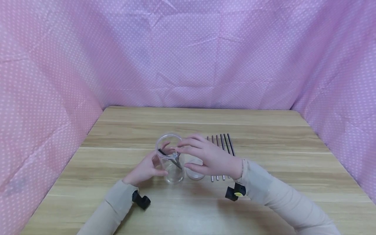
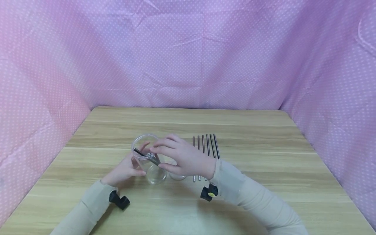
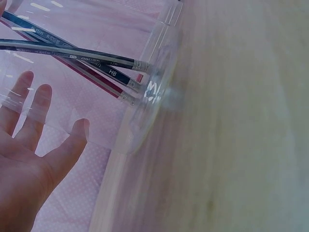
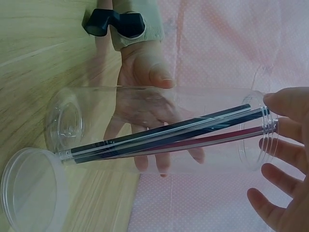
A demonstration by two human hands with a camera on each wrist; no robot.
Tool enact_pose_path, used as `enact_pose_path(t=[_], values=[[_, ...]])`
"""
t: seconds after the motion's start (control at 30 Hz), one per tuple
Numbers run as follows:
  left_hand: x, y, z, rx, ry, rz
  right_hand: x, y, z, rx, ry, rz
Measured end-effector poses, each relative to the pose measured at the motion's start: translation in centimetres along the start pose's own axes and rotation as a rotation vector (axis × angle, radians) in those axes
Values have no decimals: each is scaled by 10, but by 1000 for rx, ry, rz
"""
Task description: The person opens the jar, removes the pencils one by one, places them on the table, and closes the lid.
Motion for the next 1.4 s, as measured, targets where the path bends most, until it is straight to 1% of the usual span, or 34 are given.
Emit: enact_pose_path(t=[0.13,0.23,0.3,0.4,0.5,0.63,0.77,0.9,1.1,1.27,1.4], values=[[1,0,1,-3,-5,12,-1,-2,1,6,-1,-5],[3,0,1,-5,14,35,-2,-5,2,21,0,-21],[4,0,1,-6,23,43,-4,-8,2,38,2,-42],[4,0,1,-9,11,34,-8,-11,0,67,5,-79],[5,0,1,-17,-5,41,-13,-15,-1,86,-4,-116],[6,0,1,-20,6,61,-17,-22,-1,99,-46,-143],[6,1,2,-30,9,81,-18,-30,0,100,-96,-133],[5,1,2,-36,2,97,-21,-37,-1,108,-98,-128],[7,2,2,-34,1,98,-30,-50,-2,151,-95,-213],[8,2,3,-37,-19,105,-33,-58,-4,162,-76,-243],[7,1,3,-36,-11,94,-36,-62,-8,182,-76,-288]])
Point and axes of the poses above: each hand's wrist, its own y-axis away from the middle knuckle, its own z-axis out of the back of the hand, x = y × z, the point moved 9 cm from there along -y, towards the middle knuckle, and after that the axes turned 3 degrees about -z, right-handed, at the moved point
